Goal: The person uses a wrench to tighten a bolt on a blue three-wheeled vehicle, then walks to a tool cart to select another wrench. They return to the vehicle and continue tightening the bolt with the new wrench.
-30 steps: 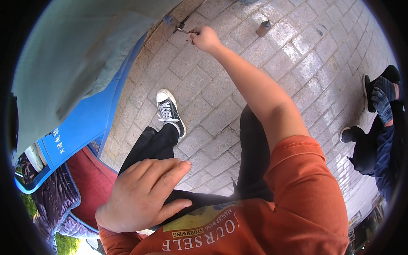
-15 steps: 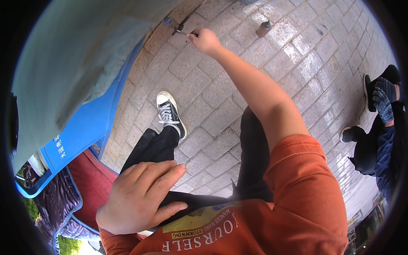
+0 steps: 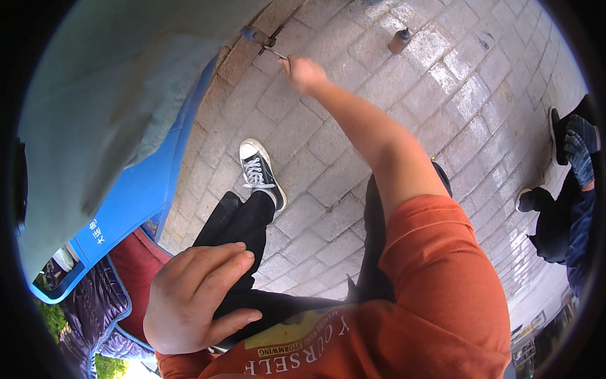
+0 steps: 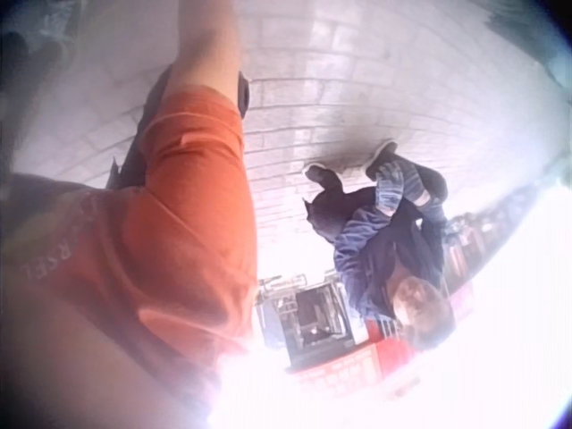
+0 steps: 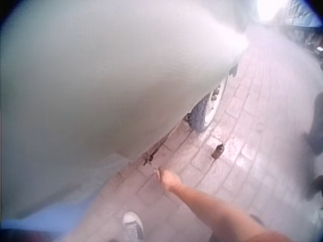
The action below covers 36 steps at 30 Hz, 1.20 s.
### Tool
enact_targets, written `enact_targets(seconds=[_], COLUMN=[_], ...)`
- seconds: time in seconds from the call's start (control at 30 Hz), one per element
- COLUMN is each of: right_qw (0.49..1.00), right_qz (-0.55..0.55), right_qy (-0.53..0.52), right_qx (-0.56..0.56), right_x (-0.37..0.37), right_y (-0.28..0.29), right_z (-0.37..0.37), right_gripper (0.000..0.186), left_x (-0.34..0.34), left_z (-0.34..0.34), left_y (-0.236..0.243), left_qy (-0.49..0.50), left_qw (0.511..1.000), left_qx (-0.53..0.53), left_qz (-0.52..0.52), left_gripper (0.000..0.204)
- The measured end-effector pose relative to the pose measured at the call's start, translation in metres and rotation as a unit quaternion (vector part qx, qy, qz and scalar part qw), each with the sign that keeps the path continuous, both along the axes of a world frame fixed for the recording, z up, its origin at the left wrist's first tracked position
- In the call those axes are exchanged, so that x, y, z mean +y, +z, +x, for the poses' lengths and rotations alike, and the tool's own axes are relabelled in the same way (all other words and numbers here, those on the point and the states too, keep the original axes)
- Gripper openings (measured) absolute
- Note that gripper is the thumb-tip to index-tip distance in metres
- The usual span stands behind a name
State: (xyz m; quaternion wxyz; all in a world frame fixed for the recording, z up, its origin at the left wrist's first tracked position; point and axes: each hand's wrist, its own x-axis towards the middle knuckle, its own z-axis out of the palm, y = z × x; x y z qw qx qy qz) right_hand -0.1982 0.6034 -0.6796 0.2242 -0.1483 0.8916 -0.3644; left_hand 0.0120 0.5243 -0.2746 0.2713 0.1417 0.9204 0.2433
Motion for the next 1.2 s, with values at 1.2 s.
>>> enact_targets(seconds=[1.2], right_qw=[0.991], right_qz=[0.008], right_qy=[0.043], right_qx=[0.126], right_x=[0.011], right_y=[0.065], right_z=[-0.038], right_gripper=[0.017], left_x=[-0.006], left_z=[0.012], left_y=[-0.001], left_qy=[-0.013], left_qw=[0.999], left_qx=[0.001], left_qz=[0.045], left_gripper=[0.056])
